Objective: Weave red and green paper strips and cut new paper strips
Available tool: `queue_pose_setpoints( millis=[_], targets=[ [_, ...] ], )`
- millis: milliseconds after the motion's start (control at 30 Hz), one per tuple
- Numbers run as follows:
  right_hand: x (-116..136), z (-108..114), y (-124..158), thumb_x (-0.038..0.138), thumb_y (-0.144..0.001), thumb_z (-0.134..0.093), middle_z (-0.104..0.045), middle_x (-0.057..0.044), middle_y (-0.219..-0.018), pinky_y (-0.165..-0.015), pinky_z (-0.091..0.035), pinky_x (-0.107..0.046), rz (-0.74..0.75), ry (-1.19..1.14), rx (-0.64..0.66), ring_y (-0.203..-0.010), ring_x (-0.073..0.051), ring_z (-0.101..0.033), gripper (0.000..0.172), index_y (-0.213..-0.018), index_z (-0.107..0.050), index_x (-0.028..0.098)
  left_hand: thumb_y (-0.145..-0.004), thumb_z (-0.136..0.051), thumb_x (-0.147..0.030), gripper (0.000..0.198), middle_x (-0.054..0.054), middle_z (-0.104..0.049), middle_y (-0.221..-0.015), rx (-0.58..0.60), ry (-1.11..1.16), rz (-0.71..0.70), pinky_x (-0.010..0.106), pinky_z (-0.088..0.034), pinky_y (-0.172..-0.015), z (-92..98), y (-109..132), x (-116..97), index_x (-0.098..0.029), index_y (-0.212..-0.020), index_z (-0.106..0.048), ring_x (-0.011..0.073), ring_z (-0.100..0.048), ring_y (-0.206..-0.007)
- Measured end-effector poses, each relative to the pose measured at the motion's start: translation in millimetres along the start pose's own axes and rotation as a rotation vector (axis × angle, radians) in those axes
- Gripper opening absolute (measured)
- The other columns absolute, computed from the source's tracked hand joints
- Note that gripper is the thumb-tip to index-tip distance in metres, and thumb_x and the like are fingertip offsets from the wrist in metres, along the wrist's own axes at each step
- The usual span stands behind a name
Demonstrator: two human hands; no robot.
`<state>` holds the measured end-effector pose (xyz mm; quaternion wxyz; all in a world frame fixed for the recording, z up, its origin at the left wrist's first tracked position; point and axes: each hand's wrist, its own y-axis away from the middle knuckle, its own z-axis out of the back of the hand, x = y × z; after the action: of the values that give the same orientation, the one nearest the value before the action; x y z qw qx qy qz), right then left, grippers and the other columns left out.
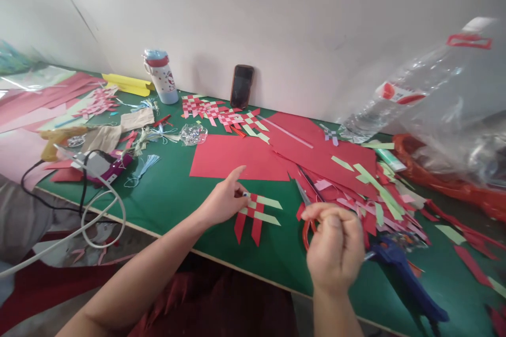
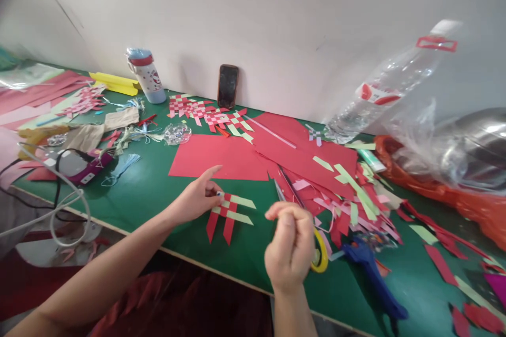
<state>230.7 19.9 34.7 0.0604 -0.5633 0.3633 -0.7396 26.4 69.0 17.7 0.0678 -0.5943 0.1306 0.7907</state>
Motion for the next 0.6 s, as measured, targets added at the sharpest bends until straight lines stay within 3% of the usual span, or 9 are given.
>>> queue_pose_setpoints(
  millis=[100,200,300,467,600],
  targets=[
    [-7,17,-9,0.023,-0.092,-0.048,-0.054,0.001,-0.069,-0.062,-0.047,-0.032,-0.024,-0.048,-0.130,-0.063,-0.014,-0.054,0.017,-0.075,-0.051,0.020,-0.079,-0.062,-0.021,0.083,-0.002,-0.064,-0.079,-0.061,0.008,0.014,0.026,-0.044,-0.067,16.9,-5,-1,-0.020,-0.152,-0.024,0.0137,-0.058,-0.071],
    [-14,28,-14,0.023,-0.091,-0.046,-0.046,0.004,-0.061,-0.052,-0.042,-0.028,-0.017,-0.032,-0.181,-0.054,-0.012,-0.047,0.024,-0.067,-0.046,0.021,-0.080,-0.062,-0.025,0.081,-0.003,-0.061,-0.074,-0.114,0.005,0.016,0.025,-0.041,-0.065,32.2,-10,-2,-0.018,-0.152,-0.025,0.0135,-0.055,-0.069],
    [-25,32,-11,0.026,-0.093,-0.045,-0.045,0.004,-0.059,-0.051,-0.041,-0.027,-0.003,0.082,-0.139,-0.052,-0.011,-0.046,0.028,-0.066,-0.045,0.021,-0.082,-0.062,-0.029,0.080,-0.004,-0.060,-0.073,-0.134,0.000,0.010,0.025,-0.039,-0.066,43.6,-13,-2,-0.017,-0.152,-0.025,0.0134,-0.053,-0.069],
    [-46,30,2,0.033,-0.094,-0.047,-0.056,0.000,-0.060,-0.053,-0.043,-0.026,0.051,0.400,0.005,-0.051,-0.012,-0.051,0.027,-0.072,-0.055,0.019,-0.083,-0.062,-0.031,0.078,-0.004,-0.060,-0.074,-0.146,0.003,0.024,0.024,-0.037,-0.065,53.1,-18,0,-0.016,-0.151,-0.027,0.0124,-0.050,-0.068],
    [-49,30,5,0.031,-0.094,-0.048,-0.057,0.000,-0.058,-0.050,-0.042,-0.024,0.105,0.470,0.047,-0.048,-0.011,-0.051,0.025,-0.074,-0.057,0.019,-0.082,-0.062,-0.030,0.078,-0.005,-0.061,-0.072,-0.166,0.037,0.062,0.024,-0.036,-0.064,54.9,-22,3,-0.017,-0.151,-0.028,0.0113,-0.048,-0.064]
  ],
)
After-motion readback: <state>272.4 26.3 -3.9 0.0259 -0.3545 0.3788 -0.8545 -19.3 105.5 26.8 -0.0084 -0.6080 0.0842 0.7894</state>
